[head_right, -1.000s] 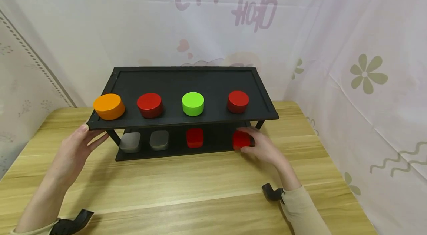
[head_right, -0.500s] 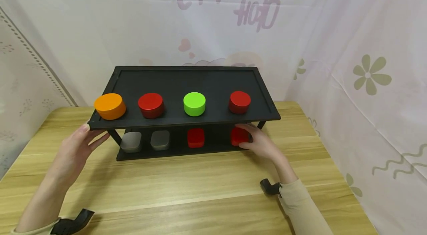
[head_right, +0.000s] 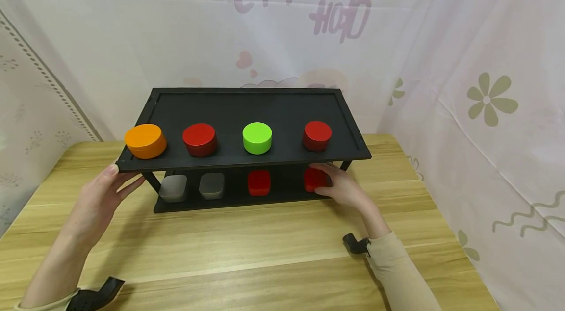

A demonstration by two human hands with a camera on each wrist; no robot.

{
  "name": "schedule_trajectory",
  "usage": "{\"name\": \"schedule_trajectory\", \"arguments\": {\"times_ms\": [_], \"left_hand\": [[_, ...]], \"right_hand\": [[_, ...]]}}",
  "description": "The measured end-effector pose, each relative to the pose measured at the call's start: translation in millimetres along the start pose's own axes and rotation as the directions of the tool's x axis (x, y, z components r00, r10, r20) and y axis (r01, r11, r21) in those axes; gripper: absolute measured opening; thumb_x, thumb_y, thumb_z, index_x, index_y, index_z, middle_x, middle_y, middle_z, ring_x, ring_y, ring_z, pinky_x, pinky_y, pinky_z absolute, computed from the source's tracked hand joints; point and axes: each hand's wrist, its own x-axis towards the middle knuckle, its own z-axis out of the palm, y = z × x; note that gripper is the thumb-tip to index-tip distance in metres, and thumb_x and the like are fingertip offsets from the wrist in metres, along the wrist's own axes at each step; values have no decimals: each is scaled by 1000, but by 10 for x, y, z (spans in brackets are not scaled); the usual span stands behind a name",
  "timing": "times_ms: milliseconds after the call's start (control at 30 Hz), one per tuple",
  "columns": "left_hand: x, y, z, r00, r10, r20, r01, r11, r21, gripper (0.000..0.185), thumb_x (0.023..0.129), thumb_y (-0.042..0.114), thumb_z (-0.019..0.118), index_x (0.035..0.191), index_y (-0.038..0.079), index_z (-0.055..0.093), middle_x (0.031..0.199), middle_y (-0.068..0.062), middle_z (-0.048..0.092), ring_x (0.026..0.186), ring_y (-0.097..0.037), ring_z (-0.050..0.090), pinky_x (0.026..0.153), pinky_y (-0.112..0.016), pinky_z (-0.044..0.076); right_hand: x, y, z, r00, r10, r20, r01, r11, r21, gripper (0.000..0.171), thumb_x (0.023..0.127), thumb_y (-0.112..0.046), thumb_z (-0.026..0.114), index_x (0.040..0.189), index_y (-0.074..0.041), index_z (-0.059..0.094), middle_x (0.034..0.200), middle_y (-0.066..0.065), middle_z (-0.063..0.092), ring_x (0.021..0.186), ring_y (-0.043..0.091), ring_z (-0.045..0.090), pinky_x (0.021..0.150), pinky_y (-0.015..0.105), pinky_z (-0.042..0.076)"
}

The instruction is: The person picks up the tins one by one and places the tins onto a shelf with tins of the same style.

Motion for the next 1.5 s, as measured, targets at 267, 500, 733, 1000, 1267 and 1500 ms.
{"name": "schedule_trajectory", "arguments": {"times_ms": [267, 500, 733, 1000, 1267, 1500], "left_hand": [[15, -15, 0, 1000, 11, 16, -11, 1000, -12, 44, 113, 15, 35, 155, 12, 46, 152, 14, 53, 128, 0, 60, 103, -13, 54], [24, -8, 12, 1000, 17, 15, -17, 1000, -2, 44, 113, 15, 35, 154, 11, 48, 150, 13, 55, 127, -1, 60, 103, -13, 54], [24, 0, 23, 999, 18, 28, -17, 1000, -7, 44, 113, 16, 34, 155, 11, 46, 152, 14, 53, 128, 0, 59, 103, -12, 54], [36, -1, 27, 1000, 23, 7, -23, 1000, -11, 43, 113, 16, 35, 154, 11, 48, 150, 13, 55, 126, -1, 60, 103, -13, 54], [9, 4, 23, 1000, 11, -3, -11, 1000, -6, 44, 113, 17, 36, 155, 9, 45, 151, 13, 54, 127, 0, 60, 103, -13, 54], [-6, 13, 25, 1000, 0, -11, 0, 1000, 3, 45, 113, 18, 36, 156, 8, 45, 151, 14, 54, 127, 1, 60, 103, -13, 54]], "right_hand": [[-3, 1, -5, 1000, 4, 12, -4, 1000, -17, 60, 96, -16, 72, 152, -11, 50, 155, 23, 47, 137, 43, 52, 109, 62, 49], [-1, 26, -11, 1000, -3, 16, 4, 1000, -31, 60, 97, -18, 72, 152, -11, 49, 155, 23, 47, 138, 43, 51, 109, 62, 49], [-1, 43, -15, 1000, -8, 13, 9, 999, -49, 64, 96, -17, 72, 153, -8, 46, 155, 24, 46, 139, 45, 50, 111, 63, 48], [5, 23, -16, 1000, 4, -8, -4, 1000, -15, 73, 94, -18, 75, 157, -6, 39, 160, 25, 40, 142, 46, 48, 113, 63, 47], [-7, 4, 1, 999, -24, -24, 24, 999, 30, 76, 94, -13, 75, 159, -5, 36, 161, 25, 37, 139, 47, 51, 110, 60, 51], [-64, -56, -6, 999, -37, -36, 38, 999, 30, 78, 92, -8, 75, 159, -8, 36, 161, 23, 39, 140, 45, 49, 101, 56, 59]]}}
